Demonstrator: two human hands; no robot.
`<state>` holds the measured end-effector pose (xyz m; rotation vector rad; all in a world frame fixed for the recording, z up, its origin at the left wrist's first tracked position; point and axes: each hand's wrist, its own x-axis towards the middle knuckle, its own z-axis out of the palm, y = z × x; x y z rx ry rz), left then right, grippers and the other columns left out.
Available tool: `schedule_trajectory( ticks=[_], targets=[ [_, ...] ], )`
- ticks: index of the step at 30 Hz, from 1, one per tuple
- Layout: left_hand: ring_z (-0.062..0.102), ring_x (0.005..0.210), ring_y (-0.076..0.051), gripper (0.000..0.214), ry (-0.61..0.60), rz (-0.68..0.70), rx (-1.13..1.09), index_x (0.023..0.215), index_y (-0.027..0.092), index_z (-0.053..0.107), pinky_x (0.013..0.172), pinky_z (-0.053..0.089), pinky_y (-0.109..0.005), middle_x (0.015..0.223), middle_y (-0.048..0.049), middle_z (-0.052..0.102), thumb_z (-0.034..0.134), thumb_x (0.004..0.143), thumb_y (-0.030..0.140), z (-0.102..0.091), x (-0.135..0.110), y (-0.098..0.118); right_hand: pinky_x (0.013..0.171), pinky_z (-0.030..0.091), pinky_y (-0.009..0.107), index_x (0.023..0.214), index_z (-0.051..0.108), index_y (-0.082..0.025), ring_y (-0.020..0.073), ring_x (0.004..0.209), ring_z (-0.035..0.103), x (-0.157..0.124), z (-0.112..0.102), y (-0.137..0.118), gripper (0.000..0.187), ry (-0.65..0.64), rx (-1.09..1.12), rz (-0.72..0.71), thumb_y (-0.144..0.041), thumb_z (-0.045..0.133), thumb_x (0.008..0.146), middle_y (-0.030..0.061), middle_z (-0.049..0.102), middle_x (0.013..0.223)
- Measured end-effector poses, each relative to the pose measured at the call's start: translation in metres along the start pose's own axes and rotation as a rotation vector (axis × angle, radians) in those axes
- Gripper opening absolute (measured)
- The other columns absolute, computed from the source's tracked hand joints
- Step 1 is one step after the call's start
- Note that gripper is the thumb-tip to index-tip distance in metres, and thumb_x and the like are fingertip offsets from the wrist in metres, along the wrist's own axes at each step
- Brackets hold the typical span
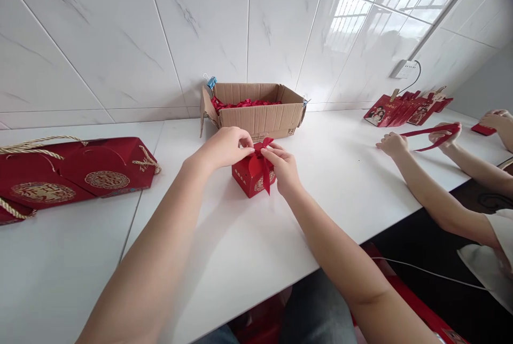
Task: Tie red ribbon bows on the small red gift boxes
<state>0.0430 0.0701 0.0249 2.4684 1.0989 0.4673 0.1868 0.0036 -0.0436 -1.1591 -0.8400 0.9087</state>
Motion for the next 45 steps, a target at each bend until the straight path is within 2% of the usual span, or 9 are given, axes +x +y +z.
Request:
schedule_trajectory(
  ticks=[7, 13, 19, 23, 29, 34, 38, 42, 45],
  targets=[
    [0.063, 0.074, -0.020, 0.021, 0.008, 0.051, -0.026, 0.082, 0.021, 0.072, 0.059, 0.047, -0.029, 0.089, -0.0049, 0.073, 0.055, 0.080, 0.031, 0.008, 0.002, 0.005, 0.089, 0.049, 0.035, 0.070, 0.075, -0.021, 0.0269, 0.117, 0.055, 0.002, -0.001, 0.002, 0.016, -0.059, 0.071, 0.041, -0.036, 0.072, 0.066, 0.0067, 0.059, 0.125],
    [0.062, 0.076, -0.020, 0.023, 0.063, 0.110, 0.119, 0.077, 0.019, 0.072, 0.061, 0.045, -0.031, 0.087, -0.0050, 0.072, 0.051, 0.081, 0.025, 0.006, 0.002, 0.008, 0.097, 0.044, 0.036, 0.071, 0.076, -0.022, 0.0248, 0.124, 0.049, 0.001, -0.001, 0.002, 0.015, -0.042, 0.020, -0.005, -0.036, 0.071, 0.069, 0.0070, 0.062, 0.118],
    [0.061, 0.077, -0.020, 0.023, 0.076, 0.172, 0.159, 0.074, 0.019, 0.068, 0.060, 0.043, -0.031, 0.090, -0.0057, 0.069, 0.047, 0.082, 0.023, 0.007, 0.001, 0.009, 0.097, 0.044, 0.036, 0.075, 0.076, -0.023, 0.0248, 0.120, 0.053, 0.001, -0.002, 0.002, 0.018, -0.045, -0.065, -0.065, -0.038, 0.070, 0.071, 0.0070, 0.061, 0.118],
    [0.061, 0.077, -0.019, 0.023, 0.088, 0.173, 0.131, 0.077, 0.019, 0.066, 0.059, 0.042, -0.031, 0.093, -0.0065, 0.066, 0.044, 0.084, 0.022, 0.007, 0.002, 0.006, 0.098, 0.044, 0.038, 0.076, 0.076, -0.022, 0.0245, 0.114, 0.057, 0.002, -0.001, 0.004, 0.019, -0.005, -0.135, -0.108, -0.040, 0.070, 0.070, 0.0072, 0.059, 0.118],
    [0.057, 0.069, -0.019, 0.021, 0.106, 0.123, 0.270, 0.081, 0.020, 0.059, 0.053, 0.033, -0.032, 0.095, -0.0054, 0.064, 0.039, 0.088, 0.021, 0.006, 0.000, 0.010, 0.099, 0.044, 0.038, 0.074, 0.074, -0.023, 0.0237, 0.109, 0.059, 0.005, -0.002, 0.009, 0.017, 0.016, -0.191, -0.153, -0.040, 0.070, 0.071, 0.0056, 0.062, 0.112],
    [0.059, 0.077, -0.019, 0.013, 0.024, 0.051, 0.168, 0.087, 0.022, 0.057, 0.058, 0.039, -0.030, 0.100, -0.0045, 0.064, 0.045, 0.085, 0.028, 0.002, -0.001, 0.002, 0.100, 0.044, 0.039, 0.075, 0.074, -0.023, 0.0235, 0.110, 0.059, 0.004, -0.002, 0.009, 0.016, 0.009, -0.194, -0.153, -0.038, 0.069, 0.072, 0.0055, 0.061, 0.112],
    [0.060, 0.078, -0.020, 0.021, -0.042, 0.051, 0.095, 0.086, 0.021, 0.063, 0.060, 0.043, -0.030, 0.103, -0.0061, 0.064, 0.052, 0.081, 0.038, 0.001, 0.000, -0.005, 0.099, 0.044, 0.039, 0.075, 0.074, -0.024, 0.0235, 0.109, 0.059, 0.003, -0.002, 0.008, 0.016, 0.005, -0.199, -0.151, -0.038, 0.068, 0.072, 0.0055, 0.061, 0.112],
    [0.059, 0.075, -0.020, 0.021, 0.008, 0.071, 0.034, 0.078, 0.021, 0.062, 0.060, 0.042, -0.030, 0.092, -0.0060, 0.066, 0.050, 0.082, 0.038, 0.004, 0.001, -0.002, 0.098, 0.045, 0.038, 0.074, 0.074, -0.024, 0.0232, 0.108, 0.059, 0.003, -0.002, 0.008, 0.016, 0.009, -0.197, -0.150, -0.038, 0.069, 0.072, 0.0050, 0.061, 0.112],
    [0.055, 0.064, -0.018, 0.017, -0.017, 0.006, -0.029, 0.072, 0.022, 0.056, 0.053, 0.039, -0.030, 0.077, -0.0036, 0.064, 0.050, 0.080, 0.036, 0.006, 0.001, 0.000, 0.097, 0.044, 0.037, 0.075, 0.074, -0.024, 0.0235, 0.109, 0.059, 0.003, -0.001, 0.008, 0.017, 0.008, -0.206, -0.144, -0.039, 0.069, 0.071, 0.0053, 0.061, 0.114]
  ],
)
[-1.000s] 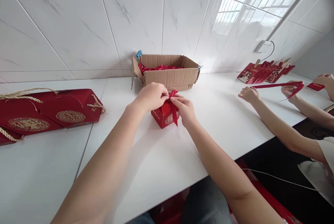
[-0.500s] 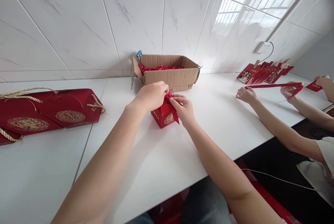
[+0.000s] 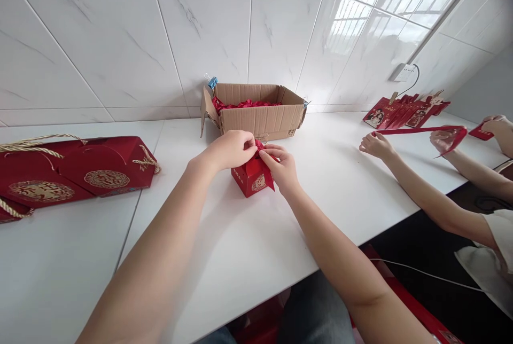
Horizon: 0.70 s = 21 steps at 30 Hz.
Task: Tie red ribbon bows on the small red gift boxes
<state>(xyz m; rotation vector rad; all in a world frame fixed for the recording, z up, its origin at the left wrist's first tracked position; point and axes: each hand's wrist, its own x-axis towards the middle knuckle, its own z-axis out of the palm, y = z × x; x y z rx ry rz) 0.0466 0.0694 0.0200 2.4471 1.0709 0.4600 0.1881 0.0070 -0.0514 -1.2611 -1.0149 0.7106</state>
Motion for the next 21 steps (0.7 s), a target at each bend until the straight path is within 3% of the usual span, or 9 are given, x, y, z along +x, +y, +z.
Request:
schedule_trajectory(
  ticks=[5, 9, 13, 21],
  targets=[
    [0.053, 0.060, -0.018, 0.020, -0.038, -0.111, -0.073, 0.067, 0.022, 0.052, 0.050, 0.035, -0.031, 0.070, -0.0027, 0.060, 0.047, 0.081, 0.037, 0.0025, 0.0017, 0.0004, 0.099, 0.043, 0.038, 0.074, 0.074, -0.024, 0.0239, 0.110, 0.059, -0.0006, 0.0005, -0.0013, 0.015, 0.004, 0.001, -0.004, -0.037, 0.068, 0.071, 0.0052, 0.061, 0.113],
    [0.056, 0.064, -0.018, 0.026, -0.017, -0.083, -0.113, 0.073, 0.022, 0.057, 0.053, 0.040, -0.031, 0.077, -0.0032, 0.066, 0.051, 0.080, 0.046, 0.0021, 0.0023, -0.0012, 0.099, 0.043, 0.039, 0.075, 0.074, -0.024, 0.0241, 0.110, 0.059, -0.0008, 0.0006, -0.0011, 0.016, 0.000, -0.014, -0.012, -0.038, 0.068, 0.072, 0.0052, 0.061, 0.114],
    [0.058, 0.068, -0.018, 0.020, 0.012, -0.036, -0.091, 0.073, 0.022, 0.058, 0.057, 0.042, -0.031, 0.081, -0.0033, 0.067, 0.055, 0.079, 0.041, 0.0014, 0.0025, -0.0018, 0.101, 0.041, 0.039, 0.076, 0.074, -0.024, 0.0236, 0.110, 0.059, -0.0011, 0.0006, -0.0008, 0.016, 0.004, -0.031, -0.020, -0.038, 0.067, 0.073, 0.0049, 0.061, 0.113],
    [0.052, 0.058, -0.017, 0.032, -0.027, -0.109, -0.031, 0.067, 0.022, 0.048, 0.049, 0.035, -0.031, 0.070, -0.0030, 0.062, 0.048, 0.084, 0.048, 0.0036, 0.0033, -0.0001, 0.099, 0.044, 0.039, 0.077, 0.073, -0.024, 0.0229, 0.109, 0.060, -0.0007, 0.0013, 0.0006, 0.015, 0.015, -0.111, -0.086, -0.037, 0.065, 0.076, 0.0050, 0.064, 0.112]
  ],
)
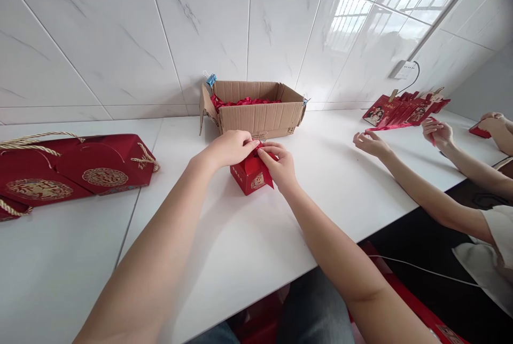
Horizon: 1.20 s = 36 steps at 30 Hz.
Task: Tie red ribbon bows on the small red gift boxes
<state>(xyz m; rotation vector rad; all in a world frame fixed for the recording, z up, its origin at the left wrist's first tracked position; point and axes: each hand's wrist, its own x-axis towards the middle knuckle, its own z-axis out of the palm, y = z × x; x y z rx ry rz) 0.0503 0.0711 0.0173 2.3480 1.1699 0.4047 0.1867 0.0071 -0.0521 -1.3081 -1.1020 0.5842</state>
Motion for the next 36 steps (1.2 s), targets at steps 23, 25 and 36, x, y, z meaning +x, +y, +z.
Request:
schedule_trajectory(
  ticks=[23, 25, 36],
  targets=[
    [0.061, 0.075, -0.017, 0.016, -0.061, 0.012, -0.136, 0.085, 0.022, 0.063, 0.059, 0.045, -0.027, 0.087, -0.0014, 0.068, 0.052, 0.079, 0.031, -0.010, -0.001, -0.007, 0.091, 0.045, 0.045, 0.072, 0.064, -0.024, 0.0231, 0.091, 0.062, 0.005, -0.005, 0.003, 0.007, 0.054, -0.244, -0.212, -0.025, 0.058, 0.074, 0.0028, 0.069, 0.087],
    [0.063, 0.078, -0.017, 0.017, -0.101, 0.039, -0.146, 0.087, 0.023, 0.064, 0.063, 0.047, -0.026, 0.090, -0.0004, 0.069, 0.055, 0.073, 0.023, -0.012, -0.001, -0.010, 0.090, 0.045, 0.046, 0.072, 0.063, -0.024, 0.0231, 0.090, 0.062, 0.005, -0.005, 0.003, 0.006, 0.046, -0.242, -0.197, -0.026, 0.058, 0.075, 0.0023, 0.070, 0.087],
    [0.059, 0.072, -0.015, 0.015, -0.065, 0.123, -0.087, 0.085, 0.021, 0.061, 0.059, 0.046, -0.026, 0.085, -0.0015, 0.066, 0.059, 0.071, 0.027, -0.006, 0.002, -0.011, 0.088, 0.045, 0.042, 0.073, 0.061, -0.024, 0.0222, 0.089, 0.061, 0.003, -0.005, 0.001, 0.006, 0.047, -0.262, -0.269, -0.024, 0.055, 0.074, 0.0016, 0.069, 0.083]
  ],
)
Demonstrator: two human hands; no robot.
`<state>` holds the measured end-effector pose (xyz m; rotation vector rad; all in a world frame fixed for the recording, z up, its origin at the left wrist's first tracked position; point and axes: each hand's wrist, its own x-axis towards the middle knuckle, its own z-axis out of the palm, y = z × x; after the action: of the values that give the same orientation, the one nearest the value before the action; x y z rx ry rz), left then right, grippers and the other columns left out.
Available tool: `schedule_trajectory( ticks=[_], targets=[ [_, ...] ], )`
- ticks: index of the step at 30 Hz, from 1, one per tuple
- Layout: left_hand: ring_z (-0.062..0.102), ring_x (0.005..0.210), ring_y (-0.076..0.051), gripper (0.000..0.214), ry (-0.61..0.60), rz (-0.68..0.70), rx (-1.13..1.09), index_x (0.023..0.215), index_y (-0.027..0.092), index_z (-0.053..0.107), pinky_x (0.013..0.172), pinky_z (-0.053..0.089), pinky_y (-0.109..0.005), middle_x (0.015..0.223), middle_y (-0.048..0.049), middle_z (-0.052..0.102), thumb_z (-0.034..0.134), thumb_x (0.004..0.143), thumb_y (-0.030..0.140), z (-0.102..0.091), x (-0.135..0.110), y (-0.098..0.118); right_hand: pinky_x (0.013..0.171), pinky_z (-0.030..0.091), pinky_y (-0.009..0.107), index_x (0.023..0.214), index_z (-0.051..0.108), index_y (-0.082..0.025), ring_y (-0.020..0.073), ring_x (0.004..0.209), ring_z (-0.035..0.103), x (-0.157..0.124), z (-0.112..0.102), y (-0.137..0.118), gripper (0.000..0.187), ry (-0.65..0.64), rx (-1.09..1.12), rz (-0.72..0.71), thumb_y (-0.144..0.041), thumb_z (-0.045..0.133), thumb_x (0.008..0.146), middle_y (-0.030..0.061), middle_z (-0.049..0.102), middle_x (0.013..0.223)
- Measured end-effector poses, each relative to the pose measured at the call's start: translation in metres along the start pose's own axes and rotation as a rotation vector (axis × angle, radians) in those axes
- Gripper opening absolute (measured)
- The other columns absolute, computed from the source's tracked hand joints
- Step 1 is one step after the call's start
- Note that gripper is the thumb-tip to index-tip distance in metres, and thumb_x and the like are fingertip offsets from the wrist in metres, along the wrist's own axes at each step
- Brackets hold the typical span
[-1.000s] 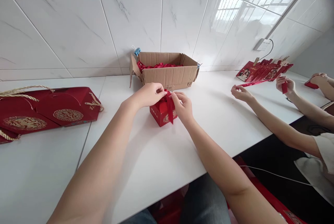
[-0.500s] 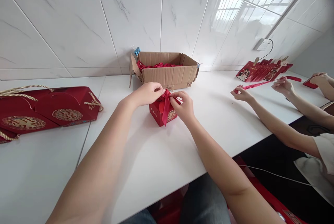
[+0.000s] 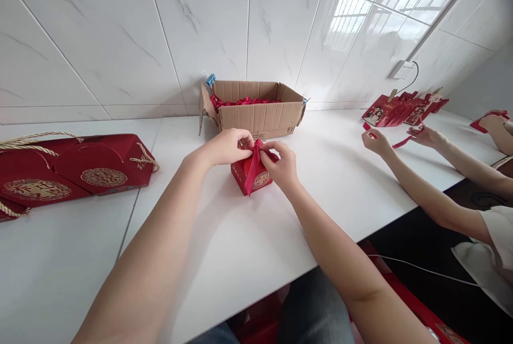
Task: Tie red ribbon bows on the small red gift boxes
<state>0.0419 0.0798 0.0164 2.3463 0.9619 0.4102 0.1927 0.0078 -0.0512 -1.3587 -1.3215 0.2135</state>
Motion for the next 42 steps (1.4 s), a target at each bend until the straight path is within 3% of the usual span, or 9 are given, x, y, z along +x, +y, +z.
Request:
schedule_trajectory(
  ticks=[5, 15, 24, 30, 32, 35, 38, 42],
  targets=[
    [0.059, 0.071, -0.015, 0.012, 0.035, 0.014, 0.006, 0.083, 0.021, 0.059, 0.060, 0.046, -0.027, 0.084, -0.0005, 0.066, 0.056, 0.071, 0.023, 0.001, 0.000, -0.001, 0.089, 0.042, 0.041, 0.072, 0.062, -0.024, 0.0213, 0.090, 0.060, -0.002, -0.001, -0.002, 0.014, -0.008, -0.055, -0.056, -0.017, 0.050, 0.072, 0.0011, 0.068, 0.084],
    [0.049, 0.061, -0.013, 0.007, 0.118, 0.109, 0.114, 0.076, 0.021, 0.051, 0.053, 0.039, -0.026, 0.074, 0.0000, 0.060, 0.052, 0.069, 0.019, 0.002, -0.001, 0.000, 0.092, 0.031, 0.045, 0.078, 0.066, -0.025, 0.0228, 0.098, 0.058, -0.006, 0.000, -0.001, 0.017, -0.017, -0.155, -0.123, -0.021, 0.050, 0.079, 0.0034, 0.068, 0.097],
    [0.057, 0.068, -0.013, 0.007, 0.158, 0.170, -0.011, 0.076, 0.019, 0.057, 0.064, 0.045, -0.026, 0.079, -0.0004, 0.065, 0.054, 0.071, 0.017, 0.003, -0.003, 0.008, 0.092, 0.033, 0.046, 0.078, 0.060, -0.024, 0.0220, 0.095, 0.060, -0.007, 0.002, -0.001, 0.012, -0.028, -0.168, -0.139, -0.020, 0.049, 0.080, 0.0031, 0.068, 0.096],
    [0.057, 0.067, -0.013, 0.008, 0.155, 0.139, -0.021, 0.078, 0.019, 0.059, 0.061, 0.045, -0.026, 0.081, -0.0005, 0.066, 0.054, 0.072, 0.018, 0.000, -0.002, 0.003, 0.087, 0.044, 0.042, 0.089, 0.052, -0.023, 0.0214, 0.094, 0.062, 0.007, -0.004, 0.004, 0.013, -0.020, -0.042, -0.110, -0.018, 0.046, 0.078, 0.0062, 0.068, 0.099],
    [0.058, 0.068, -0.013, 0.009, 0.152, 0.149, -0.017, 0.080, 0.019, 0.060, 0.062, 0.045, -0.026, 0.082, -0.0006, 0.067, 0.054, 0.072, 0.019, -0.001, -0.002, 0.001, 0.088, 0.046, 0.042, 0.094, 0.050, -0.023, 0.0220, 0.103, 0.062, 0.017, -0.009, 0.008, 0.018, -0.062, -0.018, -0.108, -0.018, 0.047, 0.078, 0.0088, 0.067, 0.112],
    [0.058, 0.070, -0.013, 0.011, 0.140, 0.157, -0.018, 0.081, 0.019, 0.061, 0.063, 0.046, -0.026, 0.083, -0.0007, 0.067, 0.054, 0.072, 0.019, -0.001, -0.002, 0.000, 0.093, 0.046, 0.044, 0.109, 0.048, -0.025, 0.0221, 0.116, 0.059, 0.032, -0.016, 0.014, 0.031, -0.252, 0.013, -0.130, -0.018, 0.049, 0.079, 0.0081, 0.064, 0.125],
    [0.058, 0.070, -0.013, 0.012, 0.136, 0.144, -0.006, 0.081, 0.019, 0.060, 0.062, 0.046, -0.025, 0.083, -0.0008, 0.067, 0.052, 0.072, 0.018, -0.002, -0.001, -0.001, 0.095, 0.046, 0.044, 0.122, 0.047, -0.026, 0.0213, 0.113, 0.061, 0.038, -0.018, 0.017, 0.043, -0.408, 0.024, -0.157, -0.021, 0.052, 0.080, 0.0045, 0.069, 0.114],
    [0.058, 0.069, -0.014, 0.012, 0.157, 0.119, 0.040, 0.080, 0.020, 0.061, 0.058, 0.043, -0.024, 0.082, -0.0011, 0.068, 0.052, 0.071, 0.017, -0.001, -0.001, -0.002, 0.091, 0.049, 0.042, 0.113, 0.058, -0.026, 0.0205, 0.098, 0.065, 0.034, -0.018, 0.018, 0.031, -0.314, -0.014, -0.228, -0.024, 0.053, 0.082, 0.0017, 0.072, 0.099]
  ],
)
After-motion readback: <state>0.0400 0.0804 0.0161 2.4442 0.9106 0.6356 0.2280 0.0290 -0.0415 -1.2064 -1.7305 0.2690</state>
